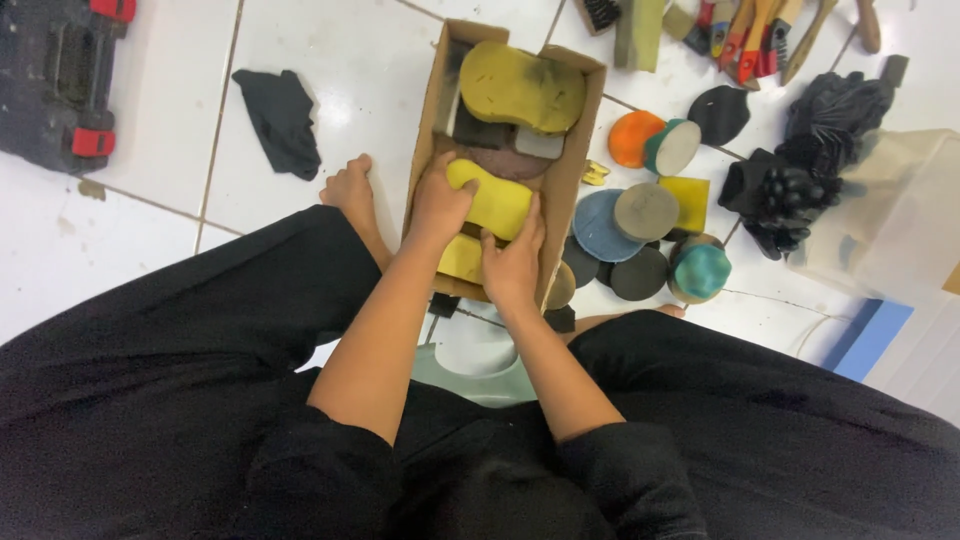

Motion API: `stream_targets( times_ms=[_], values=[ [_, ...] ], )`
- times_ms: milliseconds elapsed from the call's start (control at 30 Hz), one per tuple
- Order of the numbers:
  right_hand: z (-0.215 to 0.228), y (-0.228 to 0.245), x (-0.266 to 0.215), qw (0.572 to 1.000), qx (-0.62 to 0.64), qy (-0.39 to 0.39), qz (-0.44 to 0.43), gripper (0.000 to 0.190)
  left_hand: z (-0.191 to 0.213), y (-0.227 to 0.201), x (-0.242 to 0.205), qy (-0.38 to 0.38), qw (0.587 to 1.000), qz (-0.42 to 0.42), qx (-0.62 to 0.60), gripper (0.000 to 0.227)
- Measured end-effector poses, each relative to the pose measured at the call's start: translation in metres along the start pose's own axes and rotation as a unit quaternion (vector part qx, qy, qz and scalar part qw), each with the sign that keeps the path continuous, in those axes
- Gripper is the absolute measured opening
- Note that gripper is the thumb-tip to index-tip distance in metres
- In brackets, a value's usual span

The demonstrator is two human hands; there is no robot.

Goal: The person sits on a tiled floor and organizes various sanding supplies into a cardboard box. They pick up different sanding pads, sponges, and brushes from the floor and place them into the box, arranging them to fit.

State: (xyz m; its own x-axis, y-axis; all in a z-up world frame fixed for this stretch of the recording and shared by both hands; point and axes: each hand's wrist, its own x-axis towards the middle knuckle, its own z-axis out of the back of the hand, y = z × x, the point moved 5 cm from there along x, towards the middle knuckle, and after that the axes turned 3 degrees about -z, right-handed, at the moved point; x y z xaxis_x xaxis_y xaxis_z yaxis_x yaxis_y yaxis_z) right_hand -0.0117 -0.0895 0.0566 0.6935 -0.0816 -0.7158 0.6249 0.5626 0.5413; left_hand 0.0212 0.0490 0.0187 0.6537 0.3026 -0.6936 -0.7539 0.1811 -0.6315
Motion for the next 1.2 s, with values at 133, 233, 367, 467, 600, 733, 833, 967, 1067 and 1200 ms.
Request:
stream_targets(
  times_ms=[133, 233, 367, 467, 600, 733, 833, 967, 1067, 1200],
  values=[
    [-0.006, -0.009, 0.009, 0.997, 0.075, -0.015, 0.002, 0.084, -0.015, 0.024, 0.015, 0.002, 0.999, 0.038, 0.011, 0.072],
    [-0.003, -0.004, 0.004, 0.992, 0.121, -0.019, -0.031, 0.084, -0.011, 0.025, 0.016, -0.011, 0.998, 0.053, -0.026, 0.077],
    [0.001, -0.017, 0.001, 0.983, 0.153, -0.004, -0.103, 0.08, 0.002, -0.024, -0.012, -0.027, 0.994, -0.1, -0.021, 0.063],
    [-0.015, -0.049, 0.009, 0.99, 0.079, 0.012, -0.114, 0.079, -0.01, -0.036, -0.024, -0.02, 0.973, -0.214, 0.089, 0.054],
    [-0.002, -0.01, -0.014, 0.995, -0.087, 0.04, -0.037, 0.086, -0.019, -0.031, -0.017, 0.023, 0.963, -0.22, 0.155, 0.067],
    [0.01, 0.026, -0.021, 0.943, -0.304, -0.039, 0.13, 0.082, -0.006, -0.011, -0.008, 0.042, 0.982, -0.131, 0.13, 0.064],
    [0.007, 0.027, 0.001, 0.884, -0.347, -0.095, 0.298, 0.083, -0.006, 0.0, 0.001, 0.071, 0.973, -0.096, 0.197, 0.049],
    [-0.002, 0.008, 0.025, 0.872, -0.433, 0.164, 0.16, 0.091, -0.031, 0.031, 0.023, 0.17, 0.895, -0.077, 0.406, 0.04],
    [-0.02, -0.009, 0.034, 0.817, -0.504, 0.216, 0.18, 0.102, -0.034, 0.045, 0.019, 0.174, 0.88, -0.067, 0.437, 0.034],
    [-0.044, -0.041, 0.046, 0.755, -0.585, 0.205, 0.214, 0.113, -0.052, 0.058, 0.042, 0.096, 0.848, -0.133, 0.505, 0.03]
  ],
)
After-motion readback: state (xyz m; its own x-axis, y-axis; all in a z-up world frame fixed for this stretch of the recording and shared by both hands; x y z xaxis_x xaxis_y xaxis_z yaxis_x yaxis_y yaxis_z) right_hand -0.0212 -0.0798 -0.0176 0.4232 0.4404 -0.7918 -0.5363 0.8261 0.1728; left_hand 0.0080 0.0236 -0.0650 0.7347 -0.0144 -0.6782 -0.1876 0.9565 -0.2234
